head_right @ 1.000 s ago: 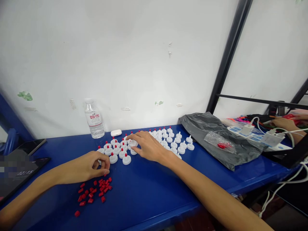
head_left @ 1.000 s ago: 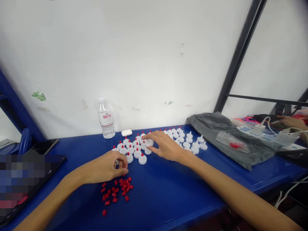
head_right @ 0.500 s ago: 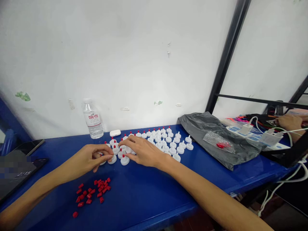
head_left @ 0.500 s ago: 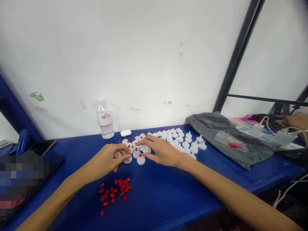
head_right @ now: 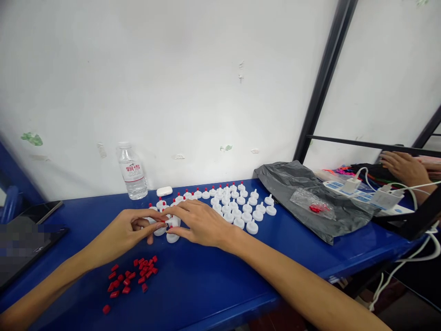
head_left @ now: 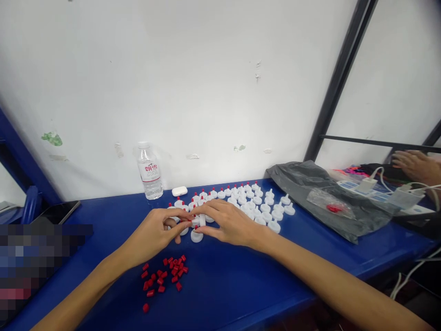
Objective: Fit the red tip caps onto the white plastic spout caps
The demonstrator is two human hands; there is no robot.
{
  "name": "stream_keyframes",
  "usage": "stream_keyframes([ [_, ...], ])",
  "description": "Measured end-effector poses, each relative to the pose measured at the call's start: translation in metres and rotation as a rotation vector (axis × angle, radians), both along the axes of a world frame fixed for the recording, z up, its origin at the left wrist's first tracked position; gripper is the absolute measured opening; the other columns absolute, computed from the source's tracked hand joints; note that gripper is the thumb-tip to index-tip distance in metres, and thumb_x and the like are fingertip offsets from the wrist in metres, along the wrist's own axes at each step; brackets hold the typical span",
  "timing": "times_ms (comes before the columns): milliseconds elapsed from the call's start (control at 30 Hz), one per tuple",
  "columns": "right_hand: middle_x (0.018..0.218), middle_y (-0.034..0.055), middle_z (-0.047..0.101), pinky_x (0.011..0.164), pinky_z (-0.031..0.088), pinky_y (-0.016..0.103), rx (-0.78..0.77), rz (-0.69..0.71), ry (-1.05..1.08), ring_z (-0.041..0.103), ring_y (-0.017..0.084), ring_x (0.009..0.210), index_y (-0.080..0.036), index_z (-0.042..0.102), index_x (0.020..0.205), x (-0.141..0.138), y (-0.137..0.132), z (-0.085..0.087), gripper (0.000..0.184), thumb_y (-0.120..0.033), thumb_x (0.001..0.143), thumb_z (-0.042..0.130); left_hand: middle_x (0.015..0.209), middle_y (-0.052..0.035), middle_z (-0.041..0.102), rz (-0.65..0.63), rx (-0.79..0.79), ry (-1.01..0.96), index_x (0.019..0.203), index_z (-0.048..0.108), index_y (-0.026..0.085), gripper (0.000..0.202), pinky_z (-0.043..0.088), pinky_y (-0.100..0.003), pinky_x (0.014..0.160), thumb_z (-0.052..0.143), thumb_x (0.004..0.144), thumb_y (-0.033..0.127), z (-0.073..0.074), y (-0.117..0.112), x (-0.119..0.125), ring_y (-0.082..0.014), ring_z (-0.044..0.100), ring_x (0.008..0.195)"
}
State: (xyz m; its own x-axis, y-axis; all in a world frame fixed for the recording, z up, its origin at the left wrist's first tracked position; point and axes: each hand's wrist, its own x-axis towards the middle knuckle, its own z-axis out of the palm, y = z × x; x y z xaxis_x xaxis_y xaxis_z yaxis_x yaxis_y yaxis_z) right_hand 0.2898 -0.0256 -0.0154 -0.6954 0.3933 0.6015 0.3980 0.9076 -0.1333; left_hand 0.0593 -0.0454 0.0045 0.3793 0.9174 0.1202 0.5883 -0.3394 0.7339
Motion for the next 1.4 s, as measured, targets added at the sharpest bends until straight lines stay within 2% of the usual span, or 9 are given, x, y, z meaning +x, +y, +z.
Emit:
stream_keyframes([
  [133, 0.117, 0.0069, 0.068, 0.096, 0.05, 0.035, 0.016, 0.037, 0.057, 0.062, 0.02, 0.108, -0.024, 0.053, 0.131, -0.001, 0.001, -0.002, 0.039, -0.033, 0.095, 0.063, 0.074, 0.0011, 0.071, 0.03, 0.019, -0.07, 0.112, 0.07, 0.02, 0.04, 0.046, -0.024, 0.055, 0.064, 0.087, 0.051, 0.001, 0.0, 0.0, -0.014, 0.063, 0.057],
  [233, 0.121, 0.0072, 0.067, 0.095, 0.051, 0.034, 0.027, 0.015, 0.139, 0.062, 0.019, 0.109, -0.024, 0.051, 0.133, -0.001, 0.002, -0.002, 0.043, -0.034, 0.094, 0.064, 0.073, 0.0018, 0.07, 0.031, 0.047, -0.058, 0.103, 0.07, 0.02, 0.035, 0.046, -0.023, 0.053, 0.062, 0.089, 0.051, 0.001, 0.0, 0.001, -0.0117, 0.058, 0.052],
  [433, 0.115, 0.0063, 0.07, 0.092, 0.052, 0.032, 0.033, -0.023, 0.179, 0.066, 0.018, 0.104, -0.022, 0.055, 0.127, -0.002, -0.001, -0.001, 0.038, -0.035, 0.093, 0.065, 0.072, 0.0037, 0.064, -0.07, 0.109, 0.002, 0.084, 0.061, 0.02, 0.037, 0.042, -0.023, 0.051, 0.043, 0.1, 0.049, -0.005, -0.004, 0.004, -0.0093, 0.05, 0.049],
  [633, 0.108, 0.003, 0.075, 0.083, 0.055, 0.027, 0.043, -0.026, 0.202, 0.072, 0.016, 0.091, -0.023, 0.058, 0.123, -0.004, -0.005, -0.001, 0.034, -0.041, 0.093, 0.063, 0.07, 0.0043, 0.055, -0.149, 0.115, -0.021, 0.079, 0.052, 0.021, 0.045, 0.04, -0.023, 0.055, 0.027, 0.105, 0.048, -0.014, -0.006, 0.004, -0.01, 0.048, 0.054],
  [933, 0.107, 0.0015, 0.075, 0.09, 0.056, 0.025, 0.091, 0.057, 0.353, 0.071, 0.013, 0.098, -0.023, 0.061, 0.118, -0.01, -0.01, -0.005, 0.031, -0.035, 0.091, 0.068, 0.064, 0.0034, 0.051, -0.163, 0.034, -0.128, 0.076, 0.05, 0.02, 0.049, 0.037, -0.026, 0.053, 0.025, 0.103, 0.053, -0.016, -0.016, 0.009, -0.012, 0.042, 0.051],
  [1133, 0.112, 0.0034, 0.075, 0.097, 0.055, 0.03, 0.138, 0.041, 0.299, 0.069, 0.017, 0.108, -0.024, 0.063, 0.117, -0.012, -0.02, -0.006, 0.022, -0.03, 0.096, 0.061, 0.064, 0.0045, 0.043, -0.184, 0.048, -0.146, 0.076, 0.047, 0.021, 0.045, 0.034, -0.025, 0.053, 0.026, 0.104, 0.05, -0.01, -0.025, 0.012, -0.0119, 0.036, 0.054],
  [1267, 0.113, 0.0026, 0.075, 0.097, 0.056, 0.032, 0.138, 0.027, 0.306, 0.069, 0.017, 0.109, -0.025, 0.064, 0.121, -0.012, -0.023, -0.01, 0.027, -0.032, 0.095, 0.062, 0.064, 0.0044, 0.042, -0.18, 0.14, -0.091, 0.075, 0.045, 0.021, 0.043, 0.035, -0.026, 0.056, 0.025, 0.104, 0.046, -0.009, -0.027, 0.012, -0.013, 0.037, 0.057],
  [1400, 0.114, 0.0026, 0.075, 0.09, 0.059, 0.029, 0.078, -0.006, 0.41, 0.072, 0.017, 0.099, -0.026, 0.063, 0.129, -0.016, -0.026, -0.013, 0.04, -0.036, 0.091, 0.068, 0.064, 0.0038, 0.046, -0.171, 0.234, 0.016, 0.074, 0.042, 0.022, 0.042, 0.035, -0.028, 0.06, 0.022, 0.105, 0.042, -0.01, -0.026, 0.009, -0.0145, 0.043, 0.058],
])
